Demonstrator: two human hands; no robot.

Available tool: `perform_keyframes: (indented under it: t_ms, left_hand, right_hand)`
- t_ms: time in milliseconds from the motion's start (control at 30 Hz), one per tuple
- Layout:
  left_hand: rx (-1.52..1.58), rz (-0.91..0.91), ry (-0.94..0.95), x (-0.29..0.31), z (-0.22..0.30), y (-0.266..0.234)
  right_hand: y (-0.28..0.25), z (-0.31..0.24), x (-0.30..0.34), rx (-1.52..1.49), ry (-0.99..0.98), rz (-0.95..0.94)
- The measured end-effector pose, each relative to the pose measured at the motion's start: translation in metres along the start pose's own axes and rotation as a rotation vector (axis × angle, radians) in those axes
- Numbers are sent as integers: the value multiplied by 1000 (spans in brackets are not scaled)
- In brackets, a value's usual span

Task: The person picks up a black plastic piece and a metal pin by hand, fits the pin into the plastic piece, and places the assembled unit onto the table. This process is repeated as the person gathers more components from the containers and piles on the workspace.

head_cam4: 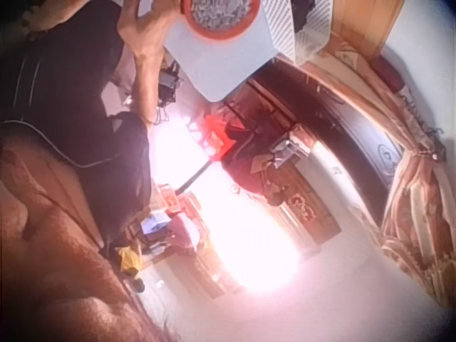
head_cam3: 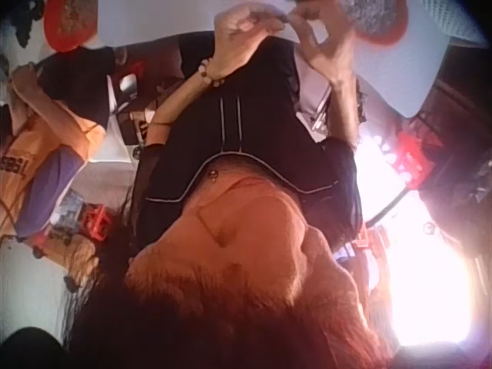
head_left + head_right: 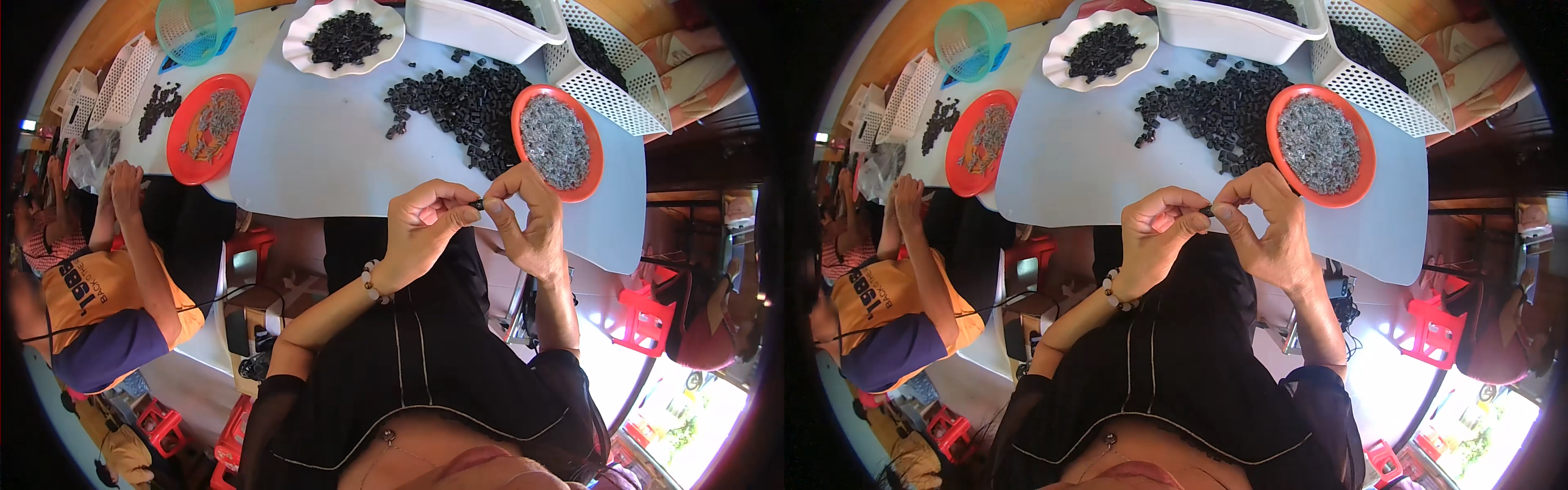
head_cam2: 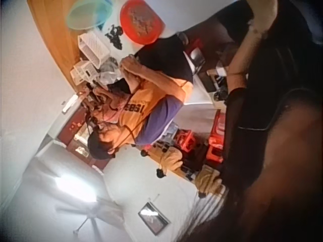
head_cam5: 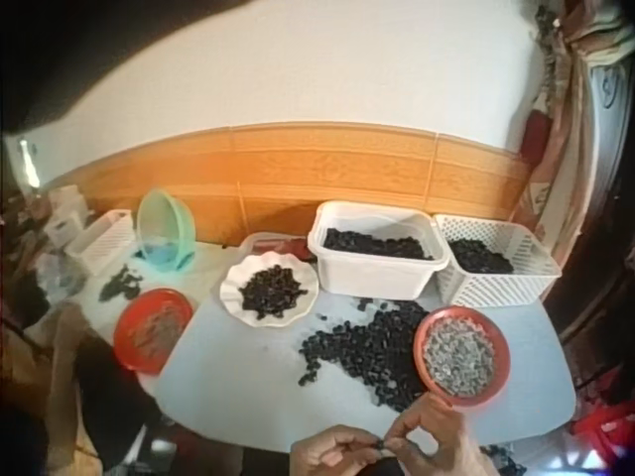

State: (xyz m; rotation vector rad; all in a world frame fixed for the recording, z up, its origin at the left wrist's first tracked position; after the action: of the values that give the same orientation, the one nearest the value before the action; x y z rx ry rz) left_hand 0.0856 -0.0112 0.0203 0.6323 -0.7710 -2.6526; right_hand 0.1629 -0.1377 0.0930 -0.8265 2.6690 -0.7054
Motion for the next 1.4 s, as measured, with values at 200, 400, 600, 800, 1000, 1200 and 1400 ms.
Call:
perform_keyframes:
  t_ms: [200, 400, 600, 800, 1000, 1200, 1400]
  left_hand:
    - [-3, 29, -38, 10, 0, -10]
    - [22, 29, -82, 14, -5, -20]
    - [2, 127, -69, 13, -3, -34]
    - [-103, 211, -51, 19, 6, -52]
    - [-94, 220, -38, 19, 6, -61]
    - [-103, 225, -65, 18, 8, -57]
    - [-68, 198, -63, 17, 6, -52]
  right_hand:
    - [9, 6, 0, -64, 59, -119]
    - [25, 26, -9, -389, 296, -319]
    - [19, 39, -50, 256, 46, 38]
    - [20, 43, -70, 539, -93, 153]
    - [34, 43, -73, 583, -119, 133]
    - [34, 44, -78, 521, -98, 141]
    - [32, 56, -66, -383, 324, -139]
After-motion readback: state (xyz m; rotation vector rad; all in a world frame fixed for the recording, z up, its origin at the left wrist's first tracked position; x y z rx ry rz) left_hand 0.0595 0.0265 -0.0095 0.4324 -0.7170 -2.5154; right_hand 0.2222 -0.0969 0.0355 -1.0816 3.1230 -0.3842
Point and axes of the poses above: each hand's wrist, its own x-axis away from the middle knuckle, its own y-axis out of the palm, z = x × y, the point moved 5 cm from there along -x, towards the middle knuckle, and after that the axes turned 14 degrees about y, right-handed, at the moved point
